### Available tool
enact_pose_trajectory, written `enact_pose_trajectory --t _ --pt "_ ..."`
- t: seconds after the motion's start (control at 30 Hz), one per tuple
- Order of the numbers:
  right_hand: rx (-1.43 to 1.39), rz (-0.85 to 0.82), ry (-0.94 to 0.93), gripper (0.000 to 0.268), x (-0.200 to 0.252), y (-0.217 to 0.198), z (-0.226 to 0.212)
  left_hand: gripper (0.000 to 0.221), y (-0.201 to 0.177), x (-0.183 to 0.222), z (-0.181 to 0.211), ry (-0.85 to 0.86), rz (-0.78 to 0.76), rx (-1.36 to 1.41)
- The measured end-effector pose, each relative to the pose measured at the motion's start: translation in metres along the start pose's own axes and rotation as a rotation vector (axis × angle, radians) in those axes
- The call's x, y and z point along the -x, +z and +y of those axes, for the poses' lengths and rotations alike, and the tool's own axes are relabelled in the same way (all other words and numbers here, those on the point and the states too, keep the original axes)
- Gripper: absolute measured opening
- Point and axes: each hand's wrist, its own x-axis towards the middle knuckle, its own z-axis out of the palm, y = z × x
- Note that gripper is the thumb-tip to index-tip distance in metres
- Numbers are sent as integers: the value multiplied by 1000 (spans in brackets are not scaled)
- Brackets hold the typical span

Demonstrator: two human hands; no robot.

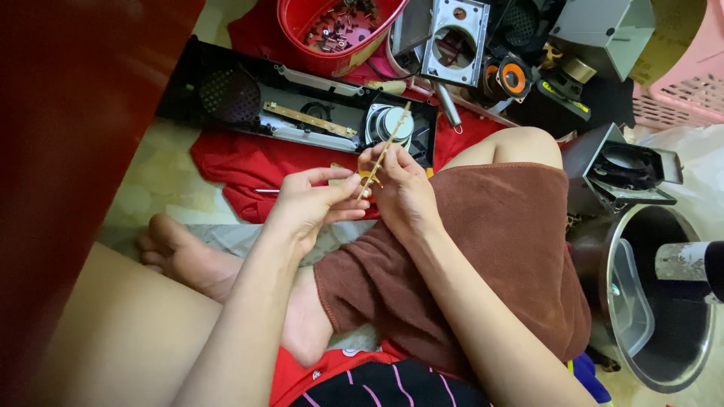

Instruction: The person sits on the floor and sands a round electronic component with a piece of sandpaper, rubbing it repeatedly. They then pick through small screws and parts in a red plastic bowl, handling the items one at a time.

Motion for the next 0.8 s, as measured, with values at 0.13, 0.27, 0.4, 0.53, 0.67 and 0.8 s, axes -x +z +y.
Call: enact_pose_trajectory --t 0.13,0.27,0.4,0.53,0.67,0.8 --pt "-78 -19 35 14 -2 -3 -3 37 0 2 -1 -59 -16 12" --pt "53 -50 -1 17 4 7 -8 38 -4 -3 -4 -6 18 12" --pt "602 5 -141 17 8 -1 -7 31 -8 -8 -5 147 149 -85" --pt "1178 90 -402 17 30 9 -21 35 -16 0 11 255 219 -167" --pt "1498 -61 -915 26 35 24 -39 27 -21 8 17 359 259 -316" --pt "1541 -295 -921 31 20 19 -41 23 -20 11 20 354 299 -398"
